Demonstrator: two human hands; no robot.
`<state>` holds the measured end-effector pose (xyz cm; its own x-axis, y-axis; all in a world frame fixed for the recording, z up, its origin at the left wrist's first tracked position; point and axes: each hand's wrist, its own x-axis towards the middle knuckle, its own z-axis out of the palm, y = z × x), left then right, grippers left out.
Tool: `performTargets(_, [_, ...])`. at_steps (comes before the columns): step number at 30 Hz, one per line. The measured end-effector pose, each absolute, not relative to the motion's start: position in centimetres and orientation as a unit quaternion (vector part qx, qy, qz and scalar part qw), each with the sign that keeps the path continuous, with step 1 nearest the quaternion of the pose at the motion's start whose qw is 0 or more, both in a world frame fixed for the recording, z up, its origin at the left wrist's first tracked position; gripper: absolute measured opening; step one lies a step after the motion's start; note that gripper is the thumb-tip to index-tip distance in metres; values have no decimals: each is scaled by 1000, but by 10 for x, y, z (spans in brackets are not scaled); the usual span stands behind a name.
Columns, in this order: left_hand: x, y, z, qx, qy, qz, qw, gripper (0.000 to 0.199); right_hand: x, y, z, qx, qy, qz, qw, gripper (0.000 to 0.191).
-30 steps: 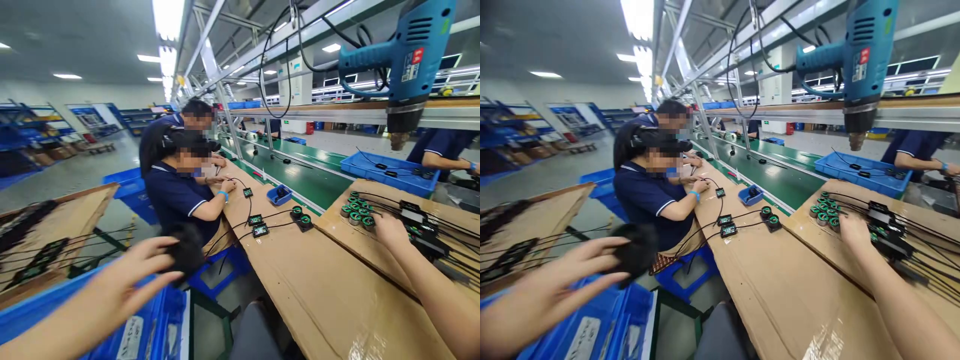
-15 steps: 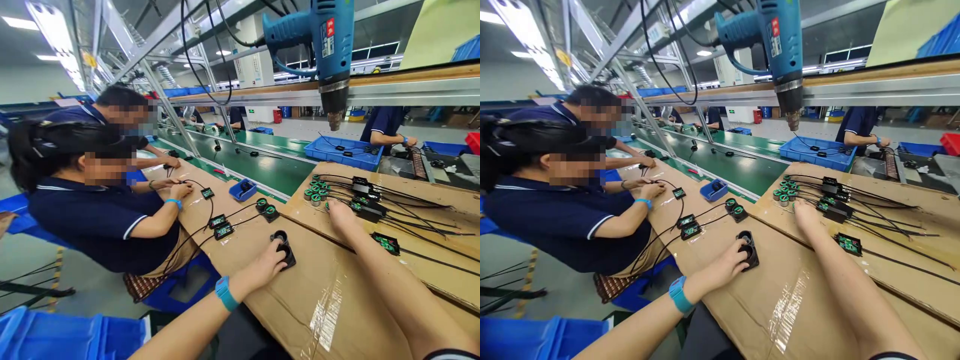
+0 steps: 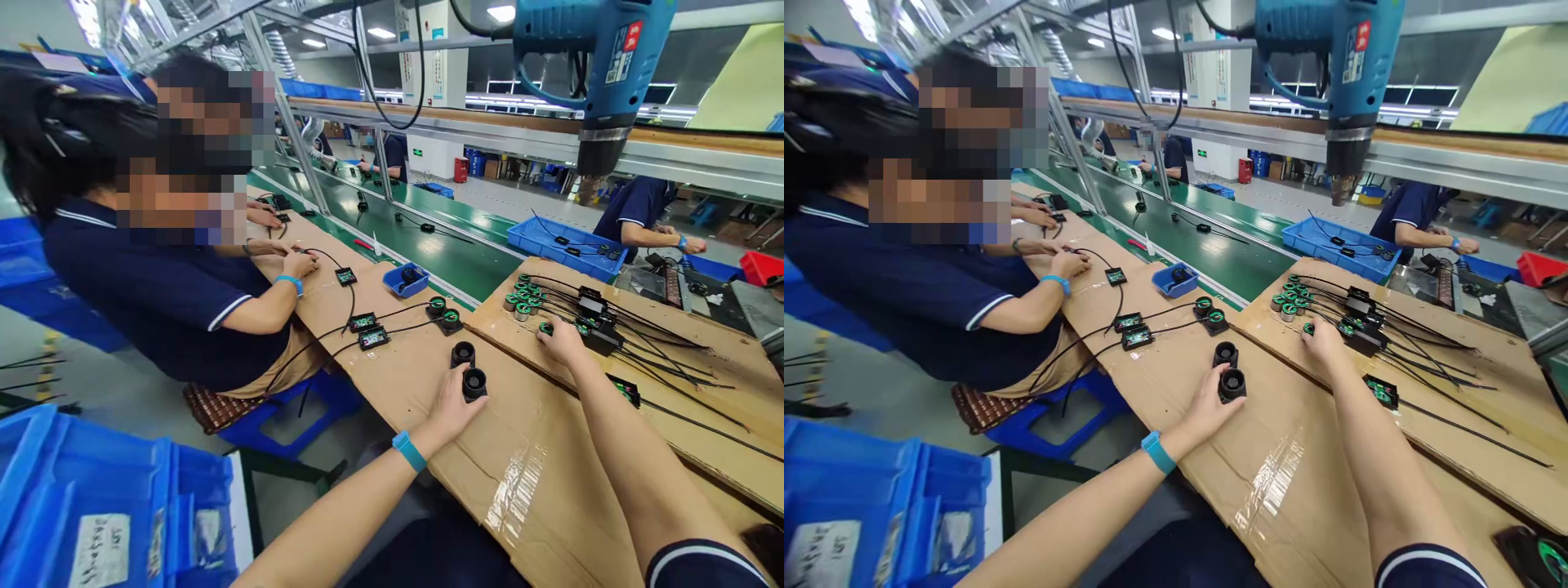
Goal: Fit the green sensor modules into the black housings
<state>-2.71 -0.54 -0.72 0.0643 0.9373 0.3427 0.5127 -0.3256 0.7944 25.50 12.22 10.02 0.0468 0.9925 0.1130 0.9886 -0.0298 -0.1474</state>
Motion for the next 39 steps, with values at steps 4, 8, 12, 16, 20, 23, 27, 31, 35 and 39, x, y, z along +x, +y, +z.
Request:
performTargets(4, [-12,-6,-6,698,524,431,229,53,244,103,107,-729,-673,17,120,44])
performTargets(8, [-13,-18,-6,711,506,432,225,56,226,31,82,-698,-694,52,172,42])
performTargets(12, [-21,-23,-9,716,479,439,257,49,195,-55,34,-675,-691,72,247,37])
performTargets(16, [-22,-23,-13,707,477,443,276,50,179,-90,15,-675,-677,91,278,36])
performTargets(20, [-21,-22,-12,704,479,443,281,51,192,-90,23,-614,-727,131,276,45])
performTargets(23, [-21,-22,-9,705,474,440,290,52,201,-89,21,-572,-766,100,275,36])
performTargets(27, [-20,-23,-4,713,462,439,291,51,204,-89,13,-561,-784,71,256,38])
performTargets(31, [-20,-23,-3,716,461,440,284,54,208,-84,19,-554,-786,131,241,42])
performTargets(35, [-20,-23,-2,725,452,437,281,50,205,-79,38,-576,-748,117,309,38])
performTargets(39, [-22,-25,0,744,415,444,278,50,179,-81,60,-601,-679,47,418,45])
